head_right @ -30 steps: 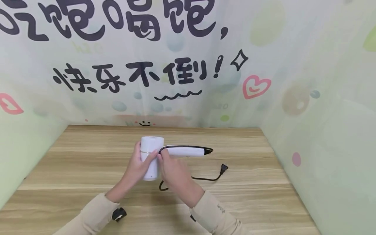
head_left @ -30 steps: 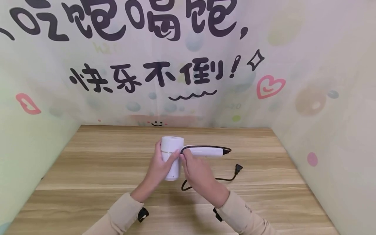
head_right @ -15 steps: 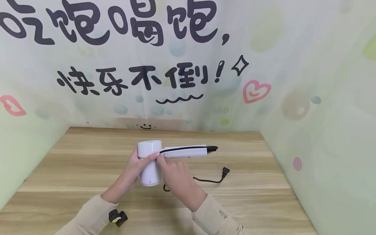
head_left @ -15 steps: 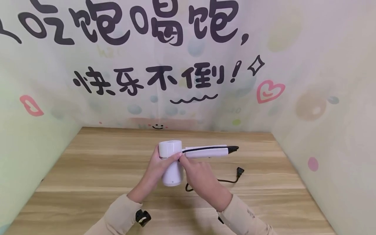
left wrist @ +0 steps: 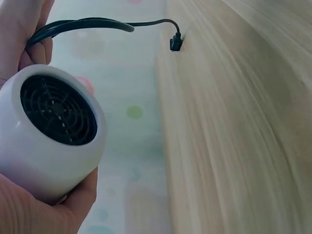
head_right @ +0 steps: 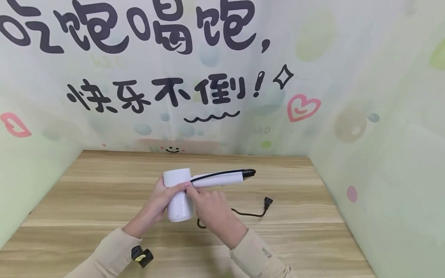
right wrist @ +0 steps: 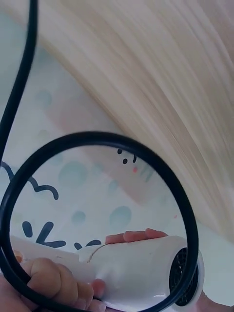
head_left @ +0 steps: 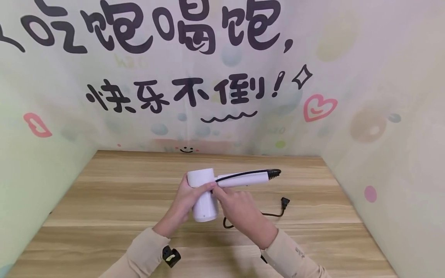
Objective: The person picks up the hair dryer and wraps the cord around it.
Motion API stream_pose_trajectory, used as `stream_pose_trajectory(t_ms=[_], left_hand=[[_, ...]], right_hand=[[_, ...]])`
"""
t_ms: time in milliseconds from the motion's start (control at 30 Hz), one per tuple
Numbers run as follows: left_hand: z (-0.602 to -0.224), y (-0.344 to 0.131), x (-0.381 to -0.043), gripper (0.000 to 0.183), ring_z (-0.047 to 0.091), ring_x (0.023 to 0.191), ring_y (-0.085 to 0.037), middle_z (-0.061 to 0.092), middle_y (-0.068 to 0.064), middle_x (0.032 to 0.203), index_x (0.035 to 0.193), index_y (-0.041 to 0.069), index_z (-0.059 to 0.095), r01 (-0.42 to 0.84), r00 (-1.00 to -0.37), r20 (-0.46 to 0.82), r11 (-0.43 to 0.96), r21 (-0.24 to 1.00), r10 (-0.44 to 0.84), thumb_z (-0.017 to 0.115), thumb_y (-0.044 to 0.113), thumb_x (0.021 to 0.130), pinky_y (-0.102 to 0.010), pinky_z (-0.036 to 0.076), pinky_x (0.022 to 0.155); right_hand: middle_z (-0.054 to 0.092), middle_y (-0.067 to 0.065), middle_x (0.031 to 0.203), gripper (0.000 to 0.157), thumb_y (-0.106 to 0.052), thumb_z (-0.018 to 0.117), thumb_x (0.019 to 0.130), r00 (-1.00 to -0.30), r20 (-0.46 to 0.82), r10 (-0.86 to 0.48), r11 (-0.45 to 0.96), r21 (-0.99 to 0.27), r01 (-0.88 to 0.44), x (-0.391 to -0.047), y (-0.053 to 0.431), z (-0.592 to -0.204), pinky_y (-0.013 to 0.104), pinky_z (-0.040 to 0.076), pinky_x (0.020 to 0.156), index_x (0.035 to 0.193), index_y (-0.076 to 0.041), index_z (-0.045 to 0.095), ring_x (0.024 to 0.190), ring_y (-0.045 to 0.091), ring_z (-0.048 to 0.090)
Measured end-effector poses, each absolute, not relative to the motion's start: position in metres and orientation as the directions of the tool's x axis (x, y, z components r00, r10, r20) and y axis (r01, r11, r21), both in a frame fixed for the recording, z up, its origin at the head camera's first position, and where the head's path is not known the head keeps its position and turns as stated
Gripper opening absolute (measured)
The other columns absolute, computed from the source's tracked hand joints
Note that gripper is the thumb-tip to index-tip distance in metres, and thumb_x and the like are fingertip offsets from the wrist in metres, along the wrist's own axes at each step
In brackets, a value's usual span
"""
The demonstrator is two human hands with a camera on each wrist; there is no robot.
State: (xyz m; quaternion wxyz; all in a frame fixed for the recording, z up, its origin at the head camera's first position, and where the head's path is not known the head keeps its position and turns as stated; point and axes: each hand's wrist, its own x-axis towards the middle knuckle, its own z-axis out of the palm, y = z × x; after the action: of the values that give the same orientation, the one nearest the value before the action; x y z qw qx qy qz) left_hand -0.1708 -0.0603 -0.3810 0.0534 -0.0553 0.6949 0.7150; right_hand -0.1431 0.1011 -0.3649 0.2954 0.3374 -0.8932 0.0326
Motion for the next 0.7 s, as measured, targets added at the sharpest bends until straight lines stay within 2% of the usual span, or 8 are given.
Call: stream_pose_trajectory(t_ms=[67, 100, 200, 267, 333, 500, 567, 700], left_hand=[[-0.383, -0.06, -0.171, 0.066, 0.059, 0.09, -0.022, 0.053, -0.016, 0.112, 0.126, 0.005, 0.036, -0.149, -0.989, -0.15, -0.029, 0.988, -0.019, 0.074, 0.023, 0.076, -0.032, 0.051, 0.073], [-0.383, -0.06, -0.171, 0.067, 0.058, 0.091, -0.022, 0.053, -0.016, 0.113, 0.127, 0.005, 0.035, -0.142, -0.989, -0.143, -0.029, 0.989, -0.024, 0.074, 0.023, 0.076, -0.032, 0.05, 0.074], [-0.384, -0.061, -0.171, 0.068, 0.058, 0.091, -0.023, 0.051, -0.016, 0.113, 0.127, 0.006, 0.033, -0.117, -0.992, -0.118, -0.04, 0.992, -0.032, 0.074, 0.022, 0.076, -0.032, 0.05, 0.074], [-0.384, -0.061, -0.171, 0.068, 0.057, 0.091, -0.022, 0.051, -0.016, 0.113, 0.127, 0.007, 0.032, -0.102, -0.994, -0.103, -0.048, 0.994, -0.034, 0.075, 0.02, 0.075, -0.032, 0.05, 0.073], [-0.383, -0.061, -0.172, 0.068, 0.057, 0.09, -0.022, 0.05, -0.015, 0.113, 0.126, 0.008, 0.032, -0.09, -0.995, -0.092, -0.054, 0.994, -0.036, 0.075, 0.019, 0.075, -0.032, 0.05, 0.073], [-0.383, -0.063, -0.173, 0.068, 0.056, 0.09, -0.022, 0.051, -0.015, 0.112, 0.127, 0.01, 0.033, -0.088, -0.995, -0.09, -0.045, 0.995, -0.045, 0.075, 0.016, 0.074, -0.032, 0.049, 0.074], [-0.383, -0.064, -0.173, 0.068, 0.057, 0.09, -0.023, 0.052, -0.015, 0.112, 0.127, 0.009, 0.034, -0.082, -0.995, -0.084, -0.032, 0.996, -0.047, 0.076, 0.016, 0.074, -0.032, 0.05, 0.074], [-0.382, -0.064, -0.172, 0.068, 0.057, 0.09, -0.023, 0.053, -0.016, 0.111, 0.127, 0.008, 0.035, -0.054, -0.998, -0.054, -0.009, 0.998, -0.044, 0.076, 0.017, 0.074, -0.033, 0.051, 0.074]], right_hand=[[0.051, -0.005, 0.057, 0.01, -0.022, 0.064, 0.087, -0.658, 0.531, -0.533, 0.787, 0.027, -0.616, -0.143, 0.1, -0.365, 0.021, 0.03, 0.037, 0.092, -0.015, 0.057, 0.041, 0.006, 0.038], [0.052, -0.005, 0.056, 0.012, -0.027, 0.061, 0.09, -0.707, 0.503, -0.497, 0.797, -0.057, -0.601, -0.142, 0.1, -0.365, 0.02, 0.031, 0.038, 0.09, -0.014, 0.06, 0.042, 0.005, 0.038], [0.053, -0.007, 0.056, 0.037, -0.045, 0.052, 0.091, -0.872, 0.347, -0.345, 0.81, -0.359, -0.463, -0.143, 0.101, -0.366, 0.019, 0.036, 0.044, 0.085, -0.013, 0.067, 0.046, 0.003, 0.04], [0.055, -0.006, 0.058, 0.045, -0.053, 0.051, 0.088, -0.937, 0.234, -0.259, 0.793, -0.502, -0.345, -0.145, 0.103, -0.366, 0.019, 0.036, 0.046, 0.086, -0.012, 0.068, 0.048, 0.003, 0.041], [0.058, -0.006, 0.065, 0.046, -0.055, 0.054, 0.086, -0.962, 0.161, -0.22, 0.751, -0.602, -0.273, -0.149, 0.106, -0.368, 0.02, 0.038, 0.047, 0.094, -0.011, 0.067, 0.051, 0.004, 0.044], [0.047, -0.004, 0.058, 0.039, -0.038, 0.065, 0.085, -0.967, 0.076, -0.242, 0.581, -0.787, -0.207, -0.158, 0.11, -0.374, 0.019, 0.029, 0.043, 0.115, -0.015, 0.058, 0.047, 0.005, 0.036], [0.04, -0.003, 0.053, 0.036, -0.033, 0.067, 0.084, -0.97, 0.058, -0.236, 0.528, -0.831, -0.178, -0.159, 0.111, -0.377, 0.019, 0.025, 0.042, 0.113, -0.014, 0.057, 0.045, 0.005, 0.032], [0.041, -0.005, 0.053, 0.027, -0.03, 0.069, 0.083, -0.978, 0.079, -0.194, 0.486, -0.858, -0.166, -0.158, 0.109, -0.38, 0.02, 0.026, 0.043, 0.097, -0.009, 0.058, 0.045, 0.004, 0.032]])
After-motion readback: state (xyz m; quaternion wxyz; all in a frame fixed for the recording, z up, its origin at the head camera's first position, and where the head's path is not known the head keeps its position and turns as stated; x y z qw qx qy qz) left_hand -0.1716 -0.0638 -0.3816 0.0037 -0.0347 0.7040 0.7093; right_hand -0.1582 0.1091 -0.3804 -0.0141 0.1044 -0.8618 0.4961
